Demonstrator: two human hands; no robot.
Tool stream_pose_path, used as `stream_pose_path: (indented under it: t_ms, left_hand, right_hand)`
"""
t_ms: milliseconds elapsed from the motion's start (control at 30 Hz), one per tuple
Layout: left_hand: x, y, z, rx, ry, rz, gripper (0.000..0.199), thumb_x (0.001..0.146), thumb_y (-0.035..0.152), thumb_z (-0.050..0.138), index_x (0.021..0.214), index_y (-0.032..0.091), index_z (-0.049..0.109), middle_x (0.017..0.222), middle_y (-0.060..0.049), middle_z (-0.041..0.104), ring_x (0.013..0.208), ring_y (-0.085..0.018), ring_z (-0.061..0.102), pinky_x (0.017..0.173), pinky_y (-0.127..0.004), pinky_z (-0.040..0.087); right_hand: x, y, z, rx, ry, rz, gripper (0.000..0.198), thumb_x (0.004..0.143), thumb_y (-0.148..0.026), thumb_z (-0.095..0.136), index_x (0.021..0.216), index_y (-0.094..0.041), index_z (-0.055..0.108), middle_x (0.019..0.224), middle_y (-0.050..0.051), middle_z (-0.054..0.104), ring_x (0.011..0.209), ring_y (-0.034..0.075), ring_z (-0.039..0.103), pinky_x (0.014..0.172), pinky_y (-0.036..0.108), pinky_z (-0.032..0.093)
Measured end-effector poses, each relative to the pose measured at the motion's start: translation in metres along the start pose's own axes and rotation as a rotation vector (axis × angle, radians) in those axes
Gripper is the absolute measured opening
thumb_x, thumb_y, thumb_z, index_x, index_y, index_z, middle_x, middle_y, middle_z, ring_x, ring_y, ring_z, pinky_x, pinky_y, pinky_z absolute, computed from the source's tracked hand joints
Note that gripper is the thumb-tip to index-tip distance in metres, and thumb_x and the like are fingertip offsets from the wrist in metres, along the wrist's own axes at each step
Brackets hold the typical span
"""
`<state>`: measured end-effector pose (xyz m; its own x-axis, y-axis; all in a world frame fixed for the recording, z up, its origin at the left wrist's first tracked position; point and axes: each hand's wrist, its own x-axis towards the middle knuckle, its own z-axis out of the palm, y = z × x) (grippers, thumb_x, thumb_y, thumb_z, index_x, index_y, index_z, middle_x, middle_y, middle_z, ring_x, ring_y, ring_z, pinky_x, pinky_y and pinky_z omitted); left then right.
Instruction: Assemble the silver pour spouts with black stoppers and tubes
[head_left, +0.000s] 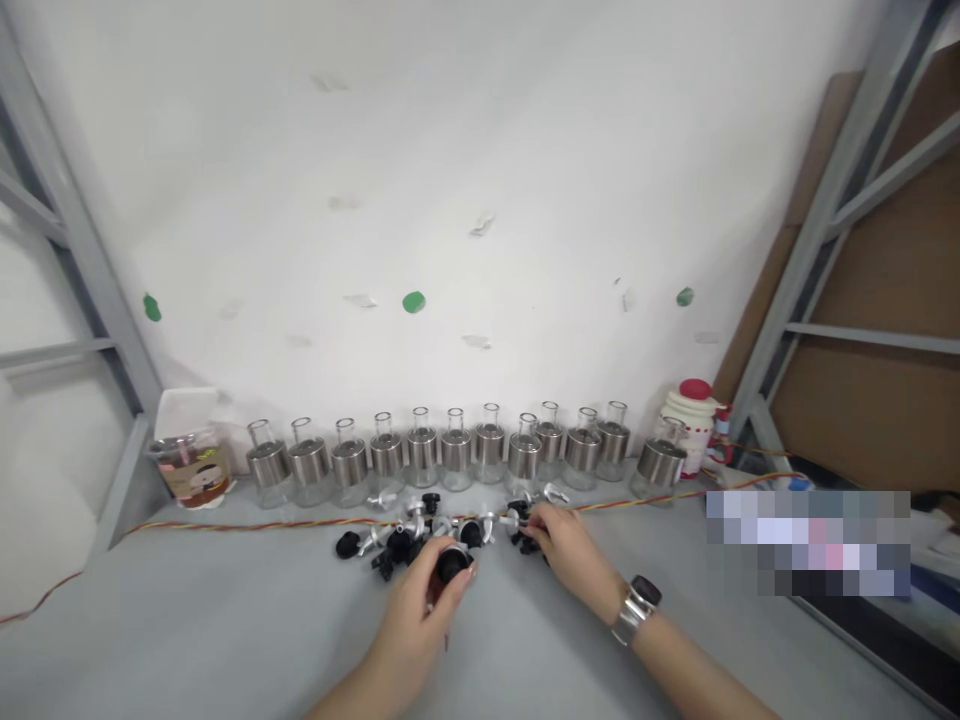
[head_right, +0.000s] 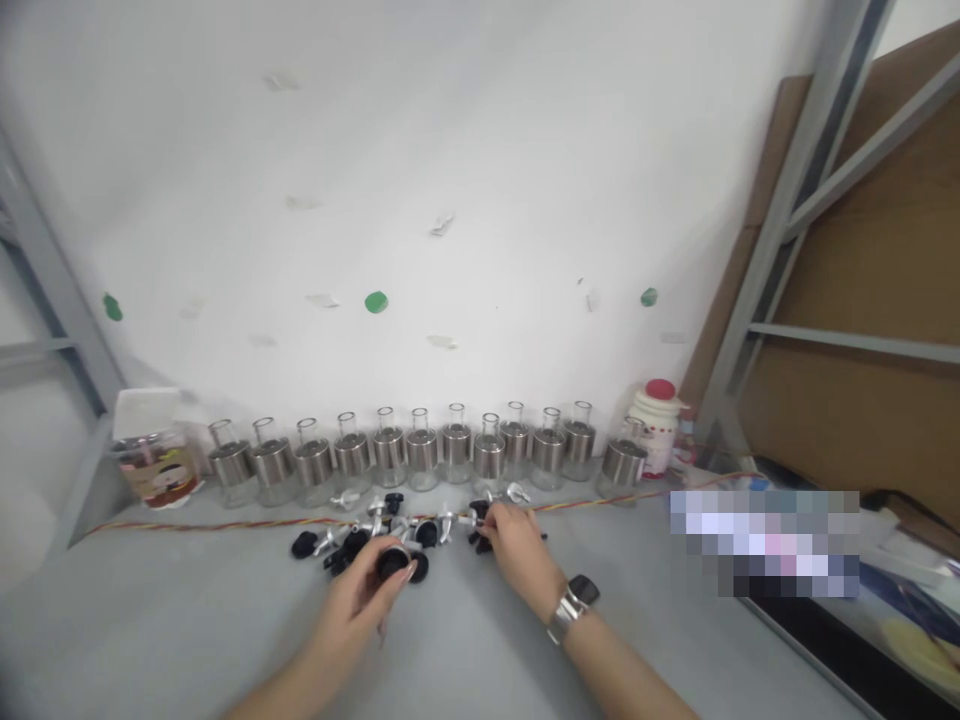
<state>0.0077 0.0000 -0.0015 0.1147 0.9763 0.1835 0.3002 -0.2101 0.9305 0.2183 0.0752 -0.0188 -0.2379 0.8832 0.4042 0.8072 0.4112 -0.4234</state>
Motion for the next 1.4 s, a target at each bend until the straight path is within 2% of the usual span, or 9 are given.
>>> stream_pose_path:
  t_ms: [200,467,600,733,833,967,1133,1300,1400]
  left_hand:
    - [0.004,0.004,-0.001,0.019,0.04,0.043,0.025,0.079,0.04,0.048,0.095,0.021,0.049,0.071,0.002,0.049,0.06,-0.011,0.047,0.051,-0.019,0.041]
    - [0.004,-0.005,0.002,-0.078,-0.015,-0.013,0.028,0.079,0.041,0.047,0.097,0.019,0.047,0.062,0.004,0.044,0.053,-0.01,0.045,0.047,-0.019,0.04]
    - [0.003,-0.002,0.001,-0.063,-0.013,-0.019,0.031,0.077,0.042,0.05,0.099,0.019,0.048,0.062,0.004,0.043,0.052,-0.01,0.042,0.044,-0.018,0.038]
    - [0.002,0.004,-0.001,-0.049,-0.002,-0.031,0.03,0.076,0.042,0.052,0.096,0.02,0.05,0.064,0.004,0.043,0.053,-0.009,0.041,0.043,-0.017,0.036]
    - [0.0,0.01,-0.002,-0.064,-0.013,-0.022,0.027,0.076,0.042,0.052,0.093,0.02,0.05,0.069,0.003,0.043,0.055,-0.009,0.04,0.045,-0.016,0.036]
    - [-0.003,0.017,-0.002,-0.082,-0.062,-0.022,0.023,0.08,0.042,0.046,0.088,0.02,0.049,0.063,0.005,0.039,0.053,-0.008,0.04,0.046,-0.017,0.037]
    - [-0.003,0.013,0.002,-0.151,-0.132,-0.045,0.026,0.082,0.043,0.041,0.094,0.019,0.044,0.062,0.005,0.042,0.049,-0.008,0.044,0.047,-0.02,0.043]
    - [-0.002,0.004,0.005,-0.153,-0.072,-0.023,0.025,0.082,0.041,0.041,0.093,0.019,0.045,0.055,0.007,0.038,0.044,-0.008,0.042,0.041,-0.018,0.041]
    - [0.0,0.005,0.003,-0.2,-0.076,0.007,0.023,0.083,0.038,0.041,0.096,0.019,0.046,0.062,0.005,0.044,0.051,-0.009,0.048,0.05,-0.021,0.046]
  right_hand:
    - [0.001,0.001,-0.005,0.062,0.045,0.017,0.01,0.079,-0.02,0.046,0.071,-0.019,0.052,0.074,0.004,0.061,0.071,0.019,0.054,0.069,0.03,0.035]
    - [0.002,-0.002,-0.005,0.206,0.003,0.053,0.016,0.082,-0.023,0.04,0.077,-0.018,0.054,0.06,0.0,0.06,0.054,0.014,0.055,0.051,0.022,0.039]
    - [0.0,-0.005,-0.006,0.202,-0.014,0.014,0.016,0.081,-0.021,0.042,0.08,-0.019,0.058,0.077,0.003,0.062,0.072,0.016,0.057,0.066,0.025,0.041]
    - [-0.003,-0.003,-0.007,0.143,-0.035,-0.01,0.01,0.074,-0.014,0.052,0.075,-0.02,0.06,0.083,0.003,0.059,0.084,0.019,0.053,0.076,0.03,0.036]
    - [-0.003,0.0,-0.003,0.113,-0.047,-0.003,0.011,0.072,-0.014,0.054,0.079,-0.021,0.06,0.085,0.002,0.059,0.084,0.019,0.053,0.076,0.031,0.035]
    - [-0.001,0.002,0.004,0.081,-0.045,0.015,0.007,0.073,-0.015,0.053,0.072,-0.019,0.059,0.079,0.003,0.058,0.08,0.02,0.052,0.072,0.031,0.036]
    - [-0.001,0.002,0.006,0.079,-0.023,0.022,0.006,0.073,-0.015,0.053,0.071,-0.018,0.058,0.076,0.004,0.057,0.077,0.021,0.052,0.07,0.031,0.035]
    - [-0.002,-0.001,0.006,0.14,0.009,0.013,0.007,0.074,-0.016,0.052,0.069,-0.018,0.057,0.075,0.004,0.058,0.076,0.02,0.051,0.073,0.033,0.035]
    - [-0.001,-0.003,0.001,0.203,0.053,0.035,0.007,0.075,-0.019,0.05,0.07,-0.018,0.056,0.073,0.004,0.057,0.073,0.02,0.052,0.072,0.033,0.037]
